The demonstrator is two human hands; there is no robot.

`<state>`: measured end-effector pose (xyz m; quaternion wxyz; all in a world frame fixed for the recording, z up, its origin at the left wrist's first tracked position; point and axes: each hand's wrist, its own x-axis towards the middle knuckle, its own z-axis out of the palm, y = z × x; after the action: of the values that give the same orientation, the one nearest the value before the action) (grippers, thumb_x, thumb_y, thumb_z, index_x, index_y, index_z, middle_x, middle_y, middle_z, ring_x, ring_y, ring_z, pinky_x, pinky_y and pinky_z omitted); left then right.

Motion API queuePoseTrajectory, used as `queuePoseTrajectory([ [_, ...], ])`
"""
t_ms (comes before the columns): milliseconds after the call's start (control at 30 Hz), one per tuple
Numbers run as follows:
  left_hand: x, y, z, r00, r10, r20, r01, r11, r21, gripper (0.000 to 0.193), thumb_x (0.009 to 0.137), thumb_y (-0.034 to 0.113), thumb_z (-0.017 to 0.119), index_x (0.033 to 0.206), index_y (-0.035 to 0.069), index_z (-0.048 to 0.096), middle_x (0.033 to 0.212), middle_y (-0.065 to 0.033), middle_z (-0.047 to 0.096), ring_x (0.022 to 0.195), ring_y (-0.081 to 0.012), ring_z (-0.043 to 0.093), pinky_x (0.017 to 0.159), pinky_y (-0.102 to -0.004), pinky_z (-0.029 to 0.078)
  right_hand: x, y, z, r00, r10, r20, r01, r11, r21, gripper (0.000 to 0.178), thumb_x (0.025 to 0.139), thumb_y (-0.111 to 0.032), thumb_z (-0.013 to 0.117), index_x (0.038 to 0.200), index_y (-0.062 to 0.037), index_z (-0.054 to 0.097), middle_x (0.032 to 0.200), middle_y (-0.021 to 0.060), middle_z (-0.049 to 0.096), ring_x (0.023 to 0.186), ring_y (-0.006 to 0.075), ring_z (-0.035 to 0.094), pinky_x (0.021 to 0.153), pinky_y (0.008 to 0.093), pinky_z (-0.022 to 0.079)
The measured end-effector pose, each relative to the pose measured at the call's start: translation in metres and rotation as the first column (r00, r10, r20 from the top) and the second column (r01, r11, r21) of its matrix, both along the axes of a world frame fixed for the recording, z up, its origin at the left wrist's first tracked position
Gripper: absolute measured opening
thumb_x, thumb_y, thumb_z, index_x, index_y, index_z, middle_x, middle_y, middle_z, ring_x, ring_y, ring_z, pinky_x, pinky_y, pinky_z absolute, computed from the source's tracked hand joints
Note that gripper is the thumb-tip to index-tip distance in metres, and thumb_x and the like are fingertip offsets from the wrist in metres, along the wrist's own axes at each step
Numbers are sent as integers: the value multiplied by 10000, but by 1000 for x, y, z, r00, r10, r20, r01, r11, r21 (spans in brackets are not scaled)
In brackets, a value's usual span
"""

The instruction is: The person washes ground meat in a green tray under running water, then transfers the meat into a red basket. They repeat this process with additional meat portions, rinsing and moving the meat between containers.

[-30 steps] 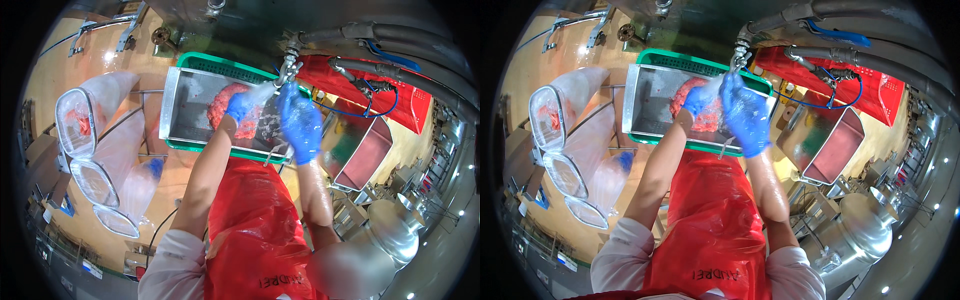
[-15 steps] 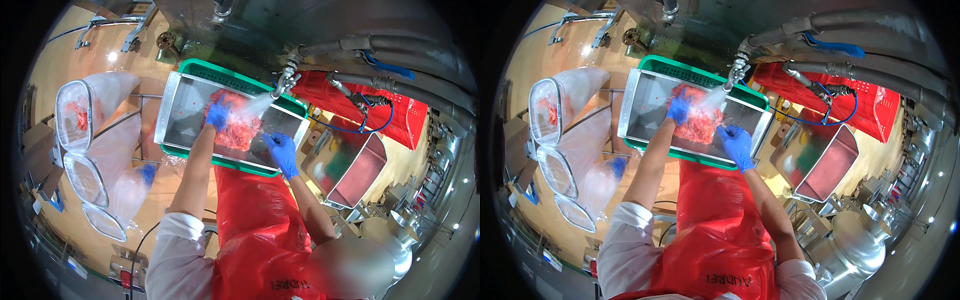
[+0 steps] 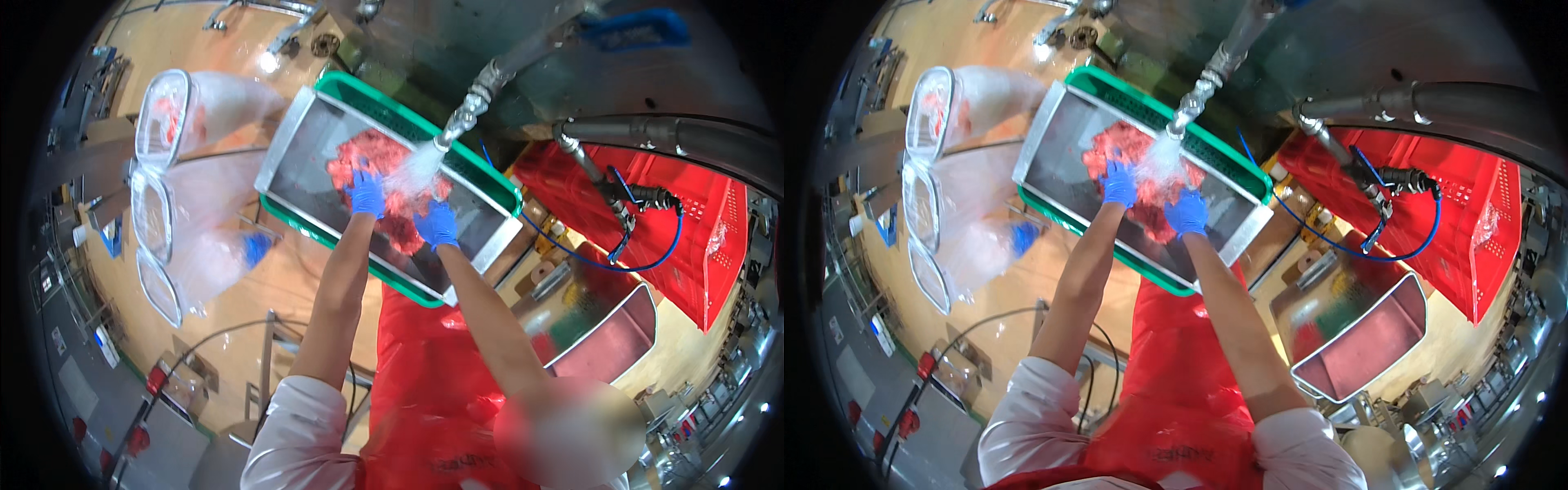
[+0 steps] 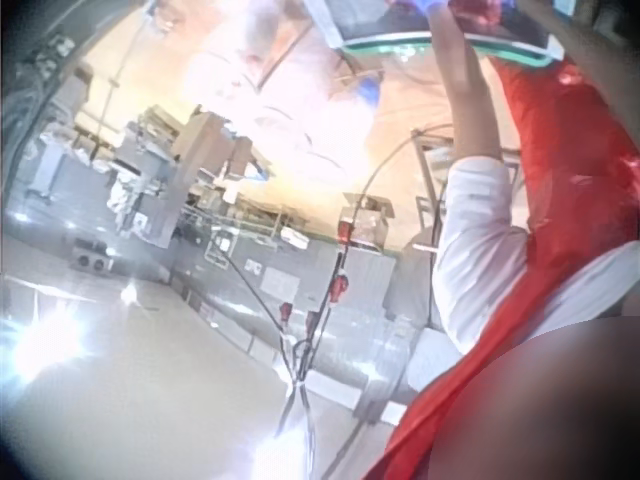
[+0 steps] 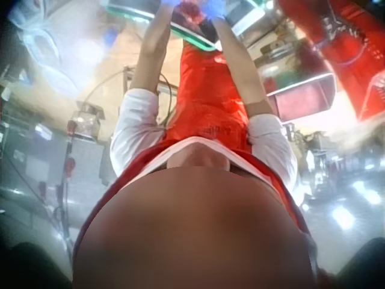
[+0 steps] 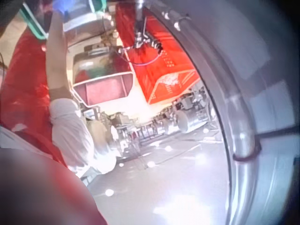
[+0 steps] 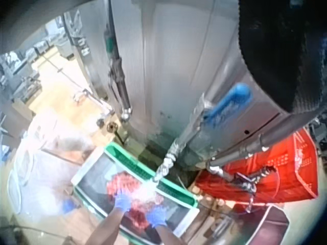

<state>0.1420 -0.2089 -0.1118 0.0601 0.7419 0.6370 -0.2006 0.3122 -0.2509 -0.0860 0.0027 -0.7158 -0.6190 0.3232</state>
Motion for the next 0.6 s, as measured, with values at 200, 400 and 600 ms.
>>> queuePoseTrajectory([
  [200,-37,-3,-19,878,231,420,-137,961,-242,479,831,409,481,1133,43,551,904,-243,623,878,-411,593,805,-472,467,-64,-5,-9,-163,-860,-483,138,465,-875,305,866,-283,555,1113,-109,520,1039,99,571,912,245,583,768,392,497],
  [400,-3,34,22,841,252,478,-320,945,64,657,817,466,518,1364,144,348,1432,-204,253,1293,-392,294,984,-610,284,-48,58,14,-562,-662,-497,271,420,-866,265,922,-320,455,1071,-116,533,994,44,581,832,194,577,695,373,492],
  [600,41,7,33,929,-250,273,364,751,-551,837,706,526,627,1400,197,293,1496,-175,58,1349,-449,92,984,-712,112,4,99,-29,650,-263,-713,395,918,22,44,817,-98,561,780,-76,554,733,54,574,631,178,521,554,355,447],
])
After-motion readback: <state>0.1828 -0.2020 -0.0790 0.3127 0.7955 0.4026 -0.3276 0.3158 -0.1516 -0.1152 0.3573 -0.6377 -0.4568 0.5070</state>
